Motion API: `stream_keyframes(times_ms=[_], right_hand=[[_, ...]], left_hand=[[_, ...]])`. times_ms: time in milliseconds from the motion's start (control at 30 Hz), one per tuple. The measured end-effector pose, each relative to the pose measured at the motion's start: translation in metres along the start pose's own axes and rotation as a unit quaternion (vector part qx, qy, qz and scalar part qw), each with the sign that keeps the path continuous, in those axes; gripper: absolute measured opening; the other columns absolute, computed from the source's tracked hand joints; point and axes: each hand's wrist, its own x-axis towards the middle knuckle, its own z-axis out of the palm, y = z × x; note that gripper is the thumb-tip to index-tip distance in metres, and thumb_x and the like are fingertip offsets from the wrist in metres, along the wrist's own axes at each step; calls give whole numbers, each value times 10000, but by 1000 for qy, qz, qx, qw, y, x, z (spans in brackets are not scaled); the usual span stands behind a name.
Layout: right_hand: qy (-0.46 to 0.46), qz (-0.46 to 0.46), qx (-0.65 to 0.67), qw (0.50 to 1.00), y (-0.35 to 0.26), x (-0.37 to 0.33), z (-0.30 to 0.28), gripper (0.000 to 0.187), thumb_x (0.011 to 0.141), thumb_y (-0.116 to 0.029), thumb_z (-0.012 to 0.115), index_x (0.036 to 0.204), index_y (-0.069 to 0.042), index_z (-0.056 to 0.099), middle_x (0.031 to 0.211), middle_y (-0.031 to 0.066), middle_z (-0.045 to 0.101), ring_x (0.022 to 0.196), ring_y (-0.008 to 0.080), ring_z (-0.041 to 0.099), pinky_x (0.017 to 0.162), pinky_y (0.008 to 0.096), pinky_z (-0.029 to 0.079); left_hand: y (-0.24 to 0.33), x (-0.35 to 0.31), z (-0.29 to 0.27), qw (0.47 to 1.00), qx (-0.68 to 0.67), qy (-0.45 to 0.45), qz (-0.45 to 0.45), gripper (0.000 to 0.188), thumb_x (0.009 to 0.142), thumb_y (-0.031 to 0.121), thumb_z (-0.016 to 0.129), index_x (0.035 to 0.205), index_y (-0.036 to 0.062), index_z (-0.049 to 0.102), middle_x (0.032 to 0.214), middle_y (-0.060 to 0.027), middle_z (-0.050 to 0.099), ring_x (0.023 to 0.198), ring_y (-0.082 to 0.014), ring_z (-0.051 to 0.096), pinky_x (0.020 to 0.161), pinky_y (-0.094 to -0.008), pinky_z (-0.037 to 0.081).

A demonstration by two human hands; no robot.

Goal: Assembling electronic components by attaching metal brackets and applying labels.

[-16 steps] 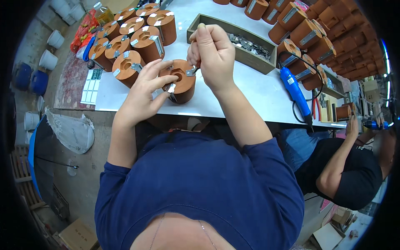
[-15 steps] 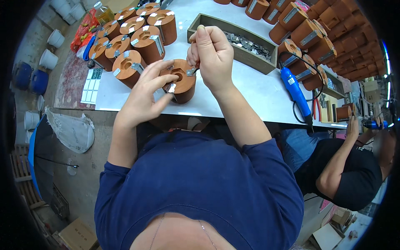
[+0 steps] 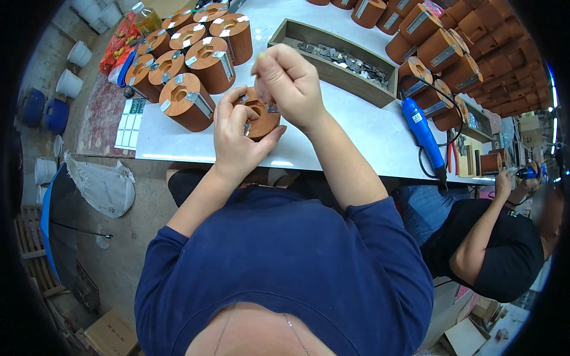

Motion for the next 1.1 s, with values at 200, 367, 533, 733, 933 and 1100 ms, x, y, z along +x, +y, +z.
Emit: stream_keyframes(times_ms=[200,367,533,733,933,1100], right_hand=[[20,85,-212,973,-20,12,10,157,914,-155,481,925,-4,522,591,-11,489,506,29,446,448,163,347],[114,31,-154,981,-6,8,33,149,899,-152,522,850,-12,511,523,-35,437,429,15,381,393,165,286],[53,83,21,995,-3,14,23,216,925,-191,473,801,-16,499,493,-42,373,392,22,316,367,177,260],[-40,109,157,981,-3,16,5,232,933,-182,454,781,-13,501,510,-27,384,396,21,307,359,178,269],[-71,66,175,980,4,15,-5,156,930,-175,459,872,-30,464,572,-8,431,423,32,357,380,176,294],[66,73,-131,986,-8,8,2,186,842,-161,615,894,-45,479,629,-13,497,527,6,465,452,133,349]], left_hand=[[0,-1,-1,1000,0,-3,-9,418,544,207,808,745,42,481,1104,-180,470,1028,-318,455,852,-403,366],[-6,-1,2,1000,0,4,16,414,545,199,798,745,26,479,1084,-186,469,970,-335,448,818,-408,386],[-3,2,-1,1000,-21,6,7,389,529,167,795,740,37,495,1044,-174,492,965,-295,465,829,-397,364],[-8,2,2,999,-29,-16,13,400,501,131,782,741,33,477,1046,-151,492,991,-331,445,829,-404,387],[-11,1,2,999,-24,-14,16,412,500,137,788,746,33,474,1045,-150,494,1007,-341,444,850,-412,389],[-10,1,3,1000,-25,-14,12,411,507,140,788,747,31,474,1054,-156,487,1005,-338,449,838,-410,391]])
